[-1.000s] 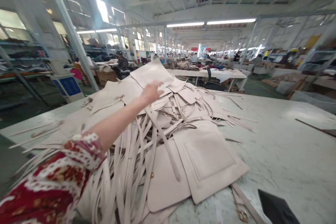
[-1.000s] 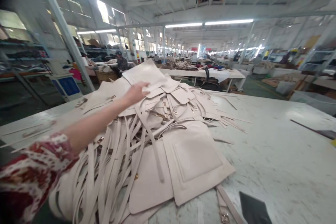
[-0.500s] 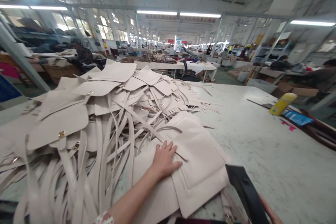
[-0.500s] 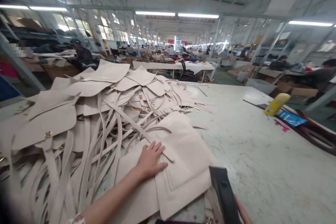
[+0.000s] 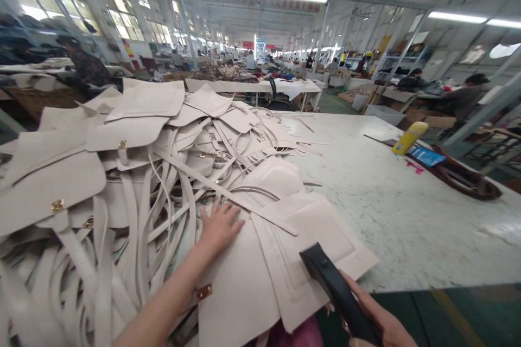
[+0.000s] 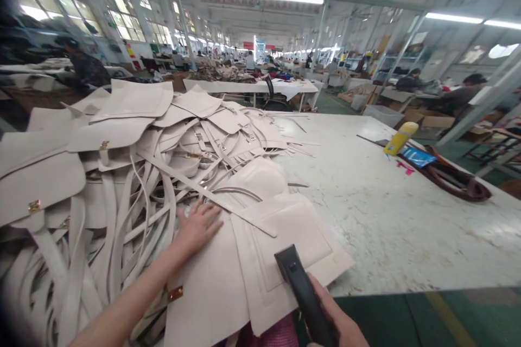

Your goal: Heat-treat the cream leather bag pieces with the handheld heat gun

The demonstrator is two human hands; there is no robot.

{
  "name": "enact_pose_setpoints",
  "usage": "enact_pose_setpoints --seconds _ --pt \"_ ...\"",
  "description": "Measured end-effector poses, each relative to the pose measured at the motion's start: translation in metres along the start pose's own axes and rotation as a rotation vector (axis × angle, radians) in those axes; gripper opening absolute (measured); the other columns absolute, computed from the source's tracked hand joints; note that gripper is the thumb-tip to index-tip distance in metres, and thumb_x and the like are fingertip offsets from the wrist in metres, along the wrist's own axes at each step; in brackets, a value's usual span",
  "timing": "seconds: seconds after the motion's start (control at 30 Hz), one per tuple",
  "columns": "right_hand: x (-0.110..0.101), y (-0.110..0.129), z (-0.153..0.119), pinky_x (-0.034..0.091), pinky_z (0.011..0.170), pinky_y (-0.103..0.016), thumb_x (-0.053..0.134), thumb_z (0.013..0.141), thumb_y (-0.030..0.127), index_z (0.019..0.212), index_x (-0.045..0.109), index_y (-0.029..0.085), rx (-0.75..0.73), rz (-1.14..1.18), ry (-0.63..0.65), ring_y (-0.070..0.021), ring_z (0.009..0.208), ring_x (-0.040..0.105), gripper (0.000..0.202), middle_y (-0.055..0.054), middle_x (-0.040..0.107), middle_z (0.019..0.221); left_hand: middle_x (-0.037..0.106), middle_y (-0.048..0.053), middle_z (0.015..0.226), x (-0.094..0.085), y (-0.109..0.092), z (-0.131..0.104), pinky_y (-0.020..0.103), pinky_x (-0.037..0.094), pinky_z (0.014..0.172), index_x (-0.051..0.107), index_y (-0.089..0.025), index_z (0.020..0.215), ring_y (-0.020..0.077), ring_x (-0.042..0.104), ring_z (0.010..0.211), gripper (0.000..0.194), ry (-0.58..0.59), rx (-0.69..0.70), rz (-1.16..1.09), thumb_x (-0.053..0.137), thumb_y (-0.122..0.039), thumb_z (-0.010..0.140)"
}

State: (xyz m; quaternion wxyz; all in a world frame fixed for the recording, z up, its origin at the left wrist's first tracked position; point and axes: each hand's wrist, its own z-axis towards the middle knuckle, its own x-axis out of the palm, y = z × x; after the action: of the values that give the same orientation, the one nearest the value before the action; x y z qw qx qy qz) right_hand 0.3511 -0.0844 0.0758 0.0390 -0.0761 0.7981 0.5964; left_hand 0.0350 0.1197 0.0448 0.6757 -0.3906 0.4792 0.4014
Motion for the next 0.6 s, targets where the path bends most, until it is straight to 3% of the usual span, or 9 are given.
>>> enact_pose_setpoints --seconds 0.07,0.13,0.23,0.3,0.37,0.43,0.53,0.6 --pt "0.01 0.009 0.006 0.032 0.1 -0.038 0.063 0.061 0.032 0.129 0.042 0.018 -0.012 0.043 0.042 -0.0322 0.122 0.036 0.073 -0.005 0.051 0.127 0.056 0.008 0.115 -0.01 0.027 0.009 0.062 0.007 0.095 0.062 -0.025 0.096 0.0358 0.03 0.121 0.025 -0.05 -0.105 0.08 0.05 -0.032 0.076" --pt "0.019 0.018 0.014 0.027 0.102 -0.035 0.063 0.061 0.032 0.13 0.04 0.017 -0.005 0.084 0.107 -0.0288 0.124 0.033 0.075 -0.005 0.046 0.131 0.05 0.007 0.124 -0.016 0.038 0.018 0.056 0.009 0.099 0.058 -0.023 0.104 0.0317 0.028 0.124 0.029 -0.09 -0.019 0.088 0.048 -0.026 0.076" --pt "0.03 0.028 0.024 0.033 0.097 -0.032 0.063 0.059 0.031 0.133 0.035 0.017 0.014 0.142 0.163 -0.0267 0.115 0.045 0.08 -0.005 0.051 0.127 0.047 0.004 0.127 -0.013 0.024 0.031 0.05 0.008 0.102 0.049 -0.026 0.116 0.0259 0.028 0.124 0.035 0.005 0.252 -0.005 0.043 -0.028 0.081" --pt "0.034 0.03 0.029 0.045 0.077 -0.03 0.061 0.06 0.026 0.134 0.032 0.018 0.049 0.152 0.182 -0.0236 0.09 0.058 0.08 -0.005 0.057 0.119 0.058 0.004 0.111 -0.007 0.01 0.038 0.049 0.01 0.101 0.056 -0.025 0.105 0.0241 0.042 0.113 0.029 0.114 0.311 -0.061 0.037 -0.034 0.085" --pt "0.036 0.031 0.033 0.043 0.055 -0.025 0.059 0.06 0.021 0.135 0.029 0.02 0.093 0.148 0.223 -0.0168 0.063 0.057 0.081 -0.003 0.063 0.107 0.063 0.004 0.087 -0.005 0.005 0.043 0.043 0.023 0.096 0.061 -0.02 0.085 0.02 0.053 0.092 0.036 0.201 0.274 -0.102 0.029 -0.038 0.087" --pt "0.037 0.031 0.036 0.037 0.046 -0.022 0.058 0.059 0.018 0.134 0.03 0.02 0.11 0.162 0.265 -0.0127 0.052 0.05 0.081 -0.001 0.066 0.091 0.061 0.003 0.068 -0.01 0.013 0.042 0.032 0.037 0.08 0.06 -0.018 0.068 0.0163 0.055 0.07 0.044 0.314 0.2 -0.145 0.027 -0.041 0.087" --pt "0.04 0.036 0.044 0.038 0.045 -0.02 0.059 0.058 0.014 0.132 0.034 0.021 0.097 0.184 0.251 -0.0113 0.049 0.047 0.078 0.003 0.062 0.072 0.053 0.002 0.05 -0.026 0.034 0.028 0.026 0.035 0.053 0.056 -0.018 0.053 0.0145 0.049 0.05 0.044 0.551 0.043 -0.151 0.038 -0.049 0.079" --pt "0.041 0.042 0.054 0.039 0.04 -0.02 0.057 0.059 0.013 0.133 0.03 0.022 0.109 0.166 0.223 -0.0101 0.044 0.046 0.08 0.005 0.058 0.064 0.053 0.002 0.051 -0.036 0.041 0.013 0.026 0.033 0.05 0.056 -0.018 0.052 0.0153 0.049 0.05 0.043 0.585 -0.039 -0.131 0.042 -0.052 0.075"
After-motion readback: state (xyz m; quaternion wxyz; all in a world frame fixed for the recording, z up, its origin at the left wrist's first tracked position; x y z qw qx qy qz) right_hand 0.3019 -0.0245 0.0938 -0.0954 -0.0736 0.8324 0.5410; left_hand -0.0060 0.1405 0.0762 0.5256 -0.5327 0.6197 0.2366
